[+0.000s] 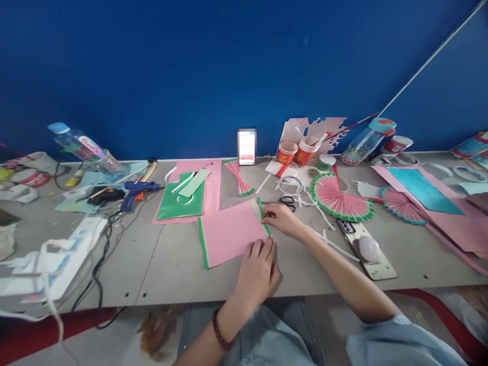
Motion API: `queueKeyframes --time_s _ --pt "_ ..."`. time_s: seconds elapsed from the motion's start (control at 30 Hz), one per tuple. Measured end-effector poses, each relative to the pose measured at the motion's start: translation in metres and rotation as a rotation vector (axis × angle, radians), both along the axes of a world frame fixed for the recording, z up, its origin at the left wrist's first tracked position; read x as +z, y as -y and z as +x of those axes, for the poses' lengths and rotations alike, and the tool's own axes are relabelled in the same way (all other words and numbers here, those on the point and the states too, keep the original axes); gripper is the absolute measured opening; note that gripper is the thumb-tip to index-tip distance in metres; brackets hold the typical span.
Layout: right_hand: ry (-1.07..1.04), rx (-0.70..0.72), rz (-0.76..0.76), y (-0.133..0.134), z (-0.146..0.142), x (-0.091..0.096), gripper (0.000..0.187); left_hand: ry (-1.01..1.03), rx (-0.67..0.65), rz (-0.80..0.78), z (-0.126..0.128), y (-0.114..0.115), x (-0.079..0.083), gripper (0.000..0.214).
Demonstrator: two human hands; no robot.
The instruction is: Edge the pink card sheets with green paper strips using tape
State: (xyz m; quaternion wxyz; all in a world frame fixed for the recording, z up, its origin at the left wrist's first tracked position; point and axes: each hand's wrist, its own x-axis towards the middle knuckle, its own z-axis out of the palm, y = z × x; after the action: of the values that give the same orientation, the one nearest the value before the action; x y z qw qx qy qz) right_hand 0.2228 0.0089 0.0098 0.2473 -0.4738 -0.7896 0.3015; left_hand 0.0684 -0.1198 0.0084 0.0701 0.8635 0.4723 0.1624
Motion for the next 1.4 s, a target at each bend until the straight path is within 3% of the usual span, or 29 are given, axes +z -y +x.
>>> queueKeyframes --time_s 0.4,0.63,0.87,1.4 --pt "0.014 -0.020 -0.005 0.000 -0.001 0.001 0.020 0.015 0.000 -0.021 0.000 0.001 -0.002 0.052" --pt "0.016 -0.043 -0.088 -0.001 0.002 -0.004 0.022 0.000 0.004 -0.009 0.000 0.001 -0.001 0.052" --pt "-0.014 -0.028 0.047 0.001 -0.001 -0.003 0.027 -0.011 0.000 0.004 0.001 0.000 -0.002 0.052" --pt "0.074 -0.145 0.068 -0.008 -0.010 -0.006 0.005 -0.004 0.001 0.011 0.000 0.001 -0.004 0.052"
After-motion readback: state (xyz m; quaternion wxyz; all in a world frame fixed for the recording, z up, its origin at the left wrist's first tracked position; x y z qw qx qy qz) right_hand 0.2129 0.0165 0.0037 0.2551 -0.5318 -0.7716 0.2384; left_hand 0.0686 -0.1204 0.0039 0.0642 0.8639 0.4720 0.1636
